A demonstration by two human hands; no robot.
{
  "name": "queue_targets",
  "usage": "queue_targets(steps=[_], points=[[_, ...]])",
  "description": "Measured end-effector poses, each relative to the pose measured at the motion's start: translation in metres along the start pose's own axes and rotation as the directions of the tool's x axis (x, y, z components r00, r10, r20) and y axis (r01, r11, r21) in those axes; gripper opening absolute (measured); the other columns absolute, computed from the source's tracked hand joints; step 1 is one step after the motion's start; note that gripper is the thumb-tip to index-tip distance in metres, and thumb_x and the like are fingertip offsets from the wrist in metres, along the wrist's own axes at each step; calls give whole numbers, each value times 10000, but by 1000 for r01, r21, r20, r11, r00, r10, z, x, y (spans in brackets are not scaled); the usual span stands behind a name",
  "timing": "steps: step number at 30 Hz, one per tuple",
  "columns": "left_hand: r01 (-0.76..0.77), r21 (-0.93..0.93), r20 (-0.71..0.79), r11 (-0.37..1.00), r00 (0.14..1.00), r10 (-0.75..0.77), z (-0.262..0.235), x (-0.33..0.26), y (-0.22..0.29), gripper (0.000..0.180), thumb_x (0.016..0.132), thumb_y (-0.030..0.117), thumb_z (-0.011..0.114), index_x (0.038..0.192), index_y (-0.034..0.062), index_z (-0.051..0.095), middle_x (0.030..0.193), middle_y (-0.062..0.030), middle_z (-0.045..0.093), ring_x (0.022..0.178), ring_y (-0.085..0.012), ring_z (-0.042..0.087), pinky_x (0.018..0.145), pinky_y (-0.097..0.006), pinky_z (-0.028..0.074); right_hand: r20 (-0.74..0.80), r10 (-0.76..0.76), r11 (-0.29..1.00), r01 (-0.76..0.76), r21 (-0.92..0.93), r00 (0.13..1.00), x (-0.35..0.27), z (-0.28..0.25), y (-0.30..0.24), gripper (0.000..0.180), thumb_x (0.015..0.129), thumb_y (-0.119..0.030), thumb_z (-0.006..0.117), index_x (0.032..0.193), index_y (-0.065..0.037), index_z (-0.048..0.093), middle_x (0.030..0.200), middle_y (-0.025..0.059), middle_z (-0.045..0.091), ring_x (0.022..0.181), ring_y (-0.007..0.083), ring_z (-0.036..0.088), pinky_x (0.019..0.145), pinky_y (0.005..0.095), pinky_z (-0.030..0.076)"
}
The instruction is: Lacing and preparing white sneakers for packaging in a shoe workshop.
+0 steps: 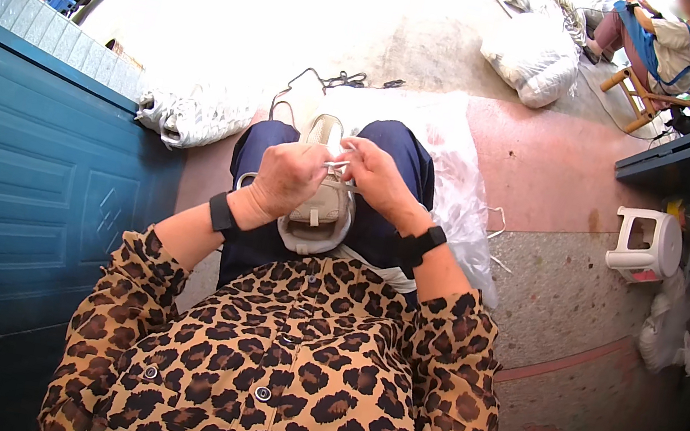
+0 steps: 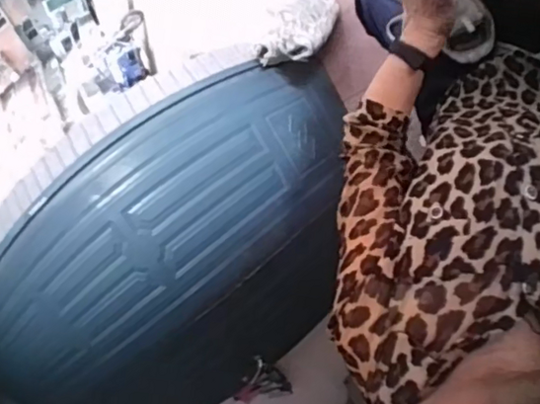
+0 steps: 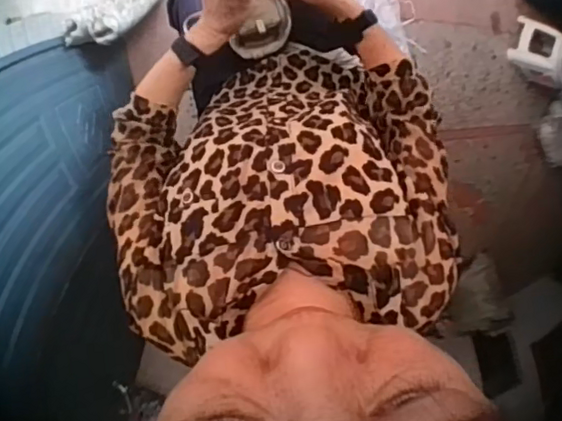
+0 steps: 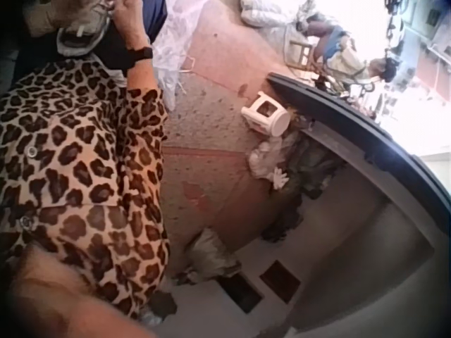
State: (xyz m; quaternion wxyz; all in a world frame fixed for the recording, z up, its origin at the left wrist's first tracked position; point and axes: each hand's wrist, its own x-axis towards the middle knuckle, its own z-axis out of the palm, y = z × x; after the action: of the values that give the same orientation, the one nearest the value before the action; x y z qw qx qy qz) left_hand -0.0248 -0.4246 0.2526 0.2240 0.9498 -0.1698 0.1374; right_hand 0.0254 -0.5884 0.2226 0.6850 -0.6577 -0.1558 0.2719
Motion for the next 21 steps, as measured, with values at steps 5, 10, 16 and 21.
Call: queue_targets(steps=[5,10,16,21], points=[[-15,-9,-45,1000,999,14,-3,-4,0,124,705,56,597,826,83,594,676,-105,589,630,-271,596,558,-361,473,222,121,987,-141,78,968,6,0,-8,236,892,-144,519,1093,-22,546,821,-41,557,690,18,500,570,155,395],[156,-198,122,968,984,-133,-20,2,2,172,737,74,604,907,46,607,683,-91,597,603,-221,591,543,-323,464,196,144,967,-180,181,970,2,2,-13,239,866,-133,555,1072,-13,549,798,-22,576,670,22,512,570,163,409],[599,-710,454,371,791,-411,-125,22,-39,238,875,115,476,1077,-12,475,665,29,446,588,-51,416,545,-172,365,88,86,995,-90,47,992,-3,0,-21,235,783,-91,602,995,5,567,717,5,599,655,72,557,560,206,429],[385,-859,110,338,783,-612,-255,31,-83,290,870,121,519,1133,17,452,704,32,450,511,-26,394,503,-178,360,111,-338,586,301,-752,935,-13,8,-20,209,673,-7,570,882,-2,567,744,137,578,668,274,557,634,322,464]])
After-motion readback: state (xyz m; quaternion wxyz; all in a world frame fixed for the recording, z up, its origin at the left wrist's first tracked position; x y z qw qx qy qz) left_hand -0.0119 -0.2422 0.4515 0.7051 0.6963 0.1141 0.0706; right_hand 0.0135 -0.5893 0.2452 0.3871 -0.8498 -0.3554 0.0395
